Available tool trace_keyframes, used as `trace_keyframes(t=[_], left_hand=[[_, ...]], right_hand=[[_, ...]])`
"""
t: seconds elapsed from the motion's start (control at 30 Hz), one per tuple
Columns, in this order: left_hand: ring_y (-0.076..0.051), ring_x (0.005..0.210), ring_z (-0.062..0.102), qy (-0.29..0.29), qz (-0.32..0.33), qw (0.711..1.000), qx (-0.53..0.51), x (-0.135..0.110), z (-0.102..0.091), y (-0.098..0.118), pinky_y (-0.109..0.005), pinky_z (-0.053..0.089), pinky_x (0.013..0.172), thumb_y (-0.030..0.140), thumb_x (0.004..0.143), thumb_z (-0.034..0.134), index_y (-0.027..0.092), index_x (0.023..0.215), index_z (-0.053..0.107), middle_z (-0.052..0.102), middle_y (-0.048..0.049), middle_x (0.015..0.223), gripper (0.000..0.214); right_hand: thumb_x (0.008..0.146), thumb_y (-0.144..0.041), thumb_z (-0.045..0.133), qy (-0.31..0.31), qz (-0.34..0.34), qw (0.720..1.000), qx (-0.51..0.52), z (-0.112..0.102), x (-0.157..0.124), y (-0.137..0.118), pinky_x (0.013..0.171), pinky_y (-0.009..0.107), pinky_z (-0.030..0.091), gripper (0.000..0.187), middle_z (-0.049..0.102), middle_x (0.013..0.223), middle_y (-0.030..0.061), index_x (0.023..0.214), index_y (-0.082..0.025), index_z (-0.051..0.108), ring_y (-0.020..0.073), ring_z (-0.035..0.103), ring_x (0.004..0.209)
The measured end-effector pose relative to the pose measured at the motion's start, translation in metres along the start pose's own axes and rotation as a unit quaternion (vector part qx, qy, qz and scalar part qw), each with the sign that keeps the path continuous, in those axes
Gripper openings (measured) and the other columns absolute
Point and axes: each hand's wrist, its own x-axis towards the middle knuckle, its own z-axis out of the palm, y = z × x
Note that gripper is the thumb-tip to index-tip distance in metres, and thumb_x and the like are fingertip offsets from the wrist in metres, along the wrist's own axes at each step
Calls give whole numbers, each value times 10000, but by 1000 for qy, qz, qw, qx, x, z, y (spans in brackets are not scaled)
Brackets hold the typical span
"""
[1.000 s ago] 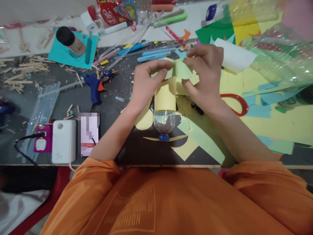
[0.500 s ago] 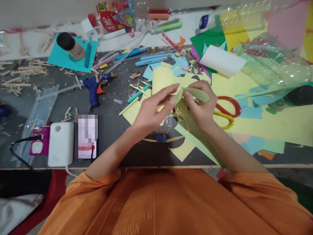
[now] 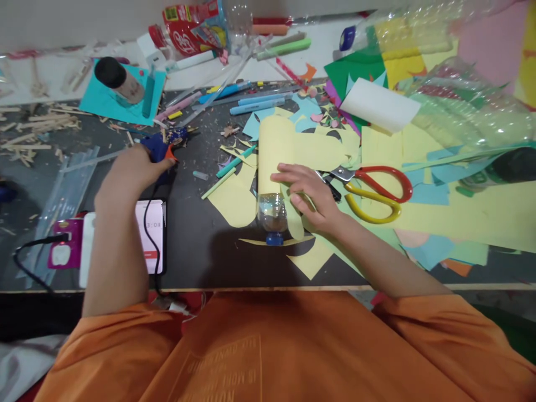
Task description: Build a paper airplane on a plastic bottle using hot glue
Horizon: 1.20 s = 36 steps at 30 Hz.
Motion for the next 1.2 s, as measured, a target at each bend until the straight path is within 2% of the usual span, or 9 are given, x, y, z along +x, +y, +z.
trace_keyframes(t=[0.03, 0.13, 0.23, 0.3, 0.43, 0.6, 0.8, 0.97, 1.2], left_hand=[[-248, 678, 502, -3, -64, 997, 41, 1, 2, 1, -382, 392, 627, 733, 653, 602, 288, 557, 297, 286, -4, 431, 549], [-203, 636, 472, -14, -154, 986, 64, 0, 4, 13, -361, 391, 594, 718, 646, 603, 290, 581, 334, 342, 8, 476, 510], [-156, 597, 499, -4, -193, 975, -114, -7, 0, 32, -352, 431, 614, 538, 600, 675, 289, 654, 400, 506, 54, 503, 376], [-147, 590, 560, -4, -207, 940, -272, -12, -6, 46, -328, 456, 597, 372, 472, 723, 260, 731, 427, 609, 66, 570, 409], [-77, 456, 461, 19, -140, 928, -344, -18, -15, 70, -218, 343, 456, 250, 381, 711, 201, 681, 517, 534, 89, 482, 361], [-79, 386, 463, 9, -94, 893, -439, -13, -8, 94, -228, 368, 393, 466, 458, 805, 192, 779, 558, 598, 42, 561, 489], [-53, 362, 435, -26, 45, 910, -412, 2, 12, 118, -214, 351, 369, 693, 567, 756, 178, 856, 494, 657, -7, 668, 646], [-82, 478, 504, -15, 69, 916, -396, 15, 21, 127, -225, 381, 396, 774, 538, 732, 195, 906, 485, 619, -13, 743, 729], [-62, 430, 470, -38, 95, 931, -351, 16, 25, 130, -234, 402, 405, 825, 597, 642, 205, 933, 468, 562, 32, 662, 727]], right_hand=[[907, -198, 461, -5, -2, 1000, 1, 0, -1, 2, 968, 516, 515, 110, 714, 1177, 31, 906, -292, 519, 241, 595, 1245], [915, -190, 454, -17, -3, 1000, 5, 1, -2, 5, 960, 500, 523, 113, 709, 1191, 43, 925, -288, 510, 232, 589, 1254], [929, -195, 442, -20, 2, 1000, 7, 0, -3, 6, 974, 491, 515, 105, 705, 1196, 45, 921, -280, 503, 228, 584, 1262], [943, -205, 430, -21, 7, 1000, 12, 0, -3, 6, 990, 491, 503, 100, 701, 1203, 50, 918, -269, 503, 227, 576, 1272], [966, -237, 408, -35, 4, 999, 13, -1, -5, 7, 1007, 490, 492, 110, 687, 1224, 58, 912, -257, 502, 223, 554, 1295], [968, -224, 408, -34, 10, 999, 23, -2, -5, 7, 1014, 456, 494, 118, 686, 1223, 42, 915, -259, 507, 204, 550, 1298], [957, -204, 419, -29, 4, 999, 24, -2, -4, 7, 1010, 460, 494, 109, 692, 1226, 45, 928, -261, 507, 211, 562, 1289], [952, -194, 423, -23, 4, 999, 26, -1, -4, 8, 996, 462, 507, 108, 698, 1208, 53, 932, -262, 503, 209, 569, 1280], [962, -215, 408, -28, 9, 999, 26, -1, -5, 9, 1009, 483, 505, 115, 693, 1210, 50, 930, -265, 507, 208, 563, 1286]])
